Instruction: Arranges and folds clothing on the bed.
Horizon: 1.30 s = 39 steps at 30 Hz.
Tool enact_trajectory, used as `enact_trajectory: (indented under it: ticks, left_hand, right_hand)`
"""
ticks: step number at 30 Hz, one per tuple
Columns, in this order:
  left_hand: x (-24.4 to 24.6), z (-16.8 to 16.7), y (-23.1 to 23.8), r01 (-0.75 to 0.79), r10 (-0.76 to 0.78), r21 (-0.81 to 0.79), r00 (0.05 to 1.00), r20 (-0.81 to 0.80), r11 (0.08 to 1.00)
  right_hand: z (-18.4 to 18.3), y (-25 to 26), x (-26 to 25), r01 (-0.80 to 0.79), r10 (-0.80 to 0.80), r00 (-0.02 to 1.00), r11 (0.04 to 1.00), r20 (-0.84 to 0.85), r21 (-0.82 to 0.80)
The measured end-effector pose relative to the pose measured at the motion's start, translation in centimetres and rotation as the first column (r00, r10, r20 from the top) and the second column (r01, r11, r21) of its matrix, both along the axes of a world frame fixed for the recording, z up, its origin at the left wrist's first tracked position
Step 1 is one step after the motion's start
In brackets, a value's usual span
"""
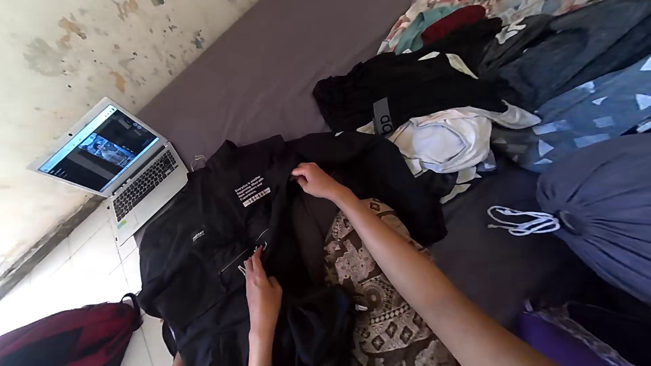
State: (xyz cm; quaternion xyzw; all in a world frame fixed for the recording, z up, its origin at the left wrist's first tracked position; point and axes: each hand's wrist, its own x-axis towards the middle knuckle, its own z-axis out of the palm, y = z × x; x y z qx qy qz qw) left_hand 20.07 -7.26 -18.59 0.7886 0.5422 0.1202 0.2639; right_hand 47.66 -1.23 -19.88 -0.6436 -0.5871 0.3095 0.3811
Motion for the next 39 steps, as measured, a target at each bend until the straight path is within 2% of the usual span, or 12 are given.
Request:
enact_trajectory:
  ticks: [1, 4, 7, 9, 12, 16, 18, 24, 30, 32, 35, 39]
  left_hand:
    - [0.8, -0.1, 0.1, 0.029, -0.029, 0.036, 1.000, -0.006, 0.999]
    - [4.8, 0.0, 1.4, 0.126, -0.154, 0.285, 0.985, 0.081, 0.950]
    - [9.9, -0.1, 3.8, 0.208, -0.278, 0.379, 0.950, 0.140, 0.902]
    - [12.5, 0.2, 5.1, 0.215, -0.233, 0.262, 0.972, 0.038, 0.941]
    - [14.7, 0.9, 6.9, 0.105, -0.097, 0.047, 0.984, -0.149, 0.993]
    - [14.6, 0.9, 7.0, -0.015, 0.025, 0.141, 0.997, -0.070, 0.990]
    - [14.1, 1.2, 7.0, -0.069, 0.076, 0.139, 0.996, -0.047, 0.988]
    - [12.7, 2.0, 8.3, -0.143, 0.115, -0.072, 0.946, -0.304, 0.987]
    - [9.7, 0.2, 8.9, -0.075, 0.022, -0.202, 0.968, -0.252, 0.977]
    - [8.8, 0.1, 8.9, -0.064, 0.005, -0.239, 0.971, -0.237, 0.969]
    - [7.7, 0.9, 8.2, -0.041, -0.024, -0.299, 0.977, -0.210, 0.953]
    - [6.3, 2.5, 5.8, -0.029, -0.006, -0.240, 0.989, -0.145, 0.970]
  right_hand:
    - [-0.1, 0.0, -0.2, 0.013, -0.013, 0.999, 1.000, 0.033, 0.012]
    - [-0.3, 0.0, -0.4, 0.038, -0.037, 0.995, 0.999, 0.091, -0.002]
    - [-0.1, -0.1, -0.5, 0.030, -0.022, 0.987, 0.998, 0.160, -0.047]
    - [0.1, -0.2, -0.4, 0.047, -0.038, 0.979, 0.998, 0.198, -0.042]
    - [-0.3, -0.3, 0.0, 0.148, -0.158, 0.965, 0.987, 0.208, 0.065]
    - [-0.9, 0.1, 0.5, 0.223, -0.247, 0.944, 0.966, 0.218, 0.126]
    - [-1.1, 0.3, 0.5, 0.230, -0.255, 0.944, 0.964, 0.211, 0.136]
    - [-1.7, -0.7, 1.9, 0.128, -0.139, 0.990, 0.959, 0.027, 0.253]
    - [-2.1, -0.4, 2.2, 0.120, -0.082, 0.989, 0.928, -0.120, 0.354]
    - [-2.1, -0.4, 2.1, 0.167, -0.106, 0.975, 0.931, -0.197, 0.325]
    - [-1.0, -0.7, 1.5, 0.262, -0.176, 0.910, 0.946, -0.375, 0.191]
    - [-0.5, -0.8, 0.5, 0.316, -0.138, 0.833, 0.914, -0.536, 0.255]
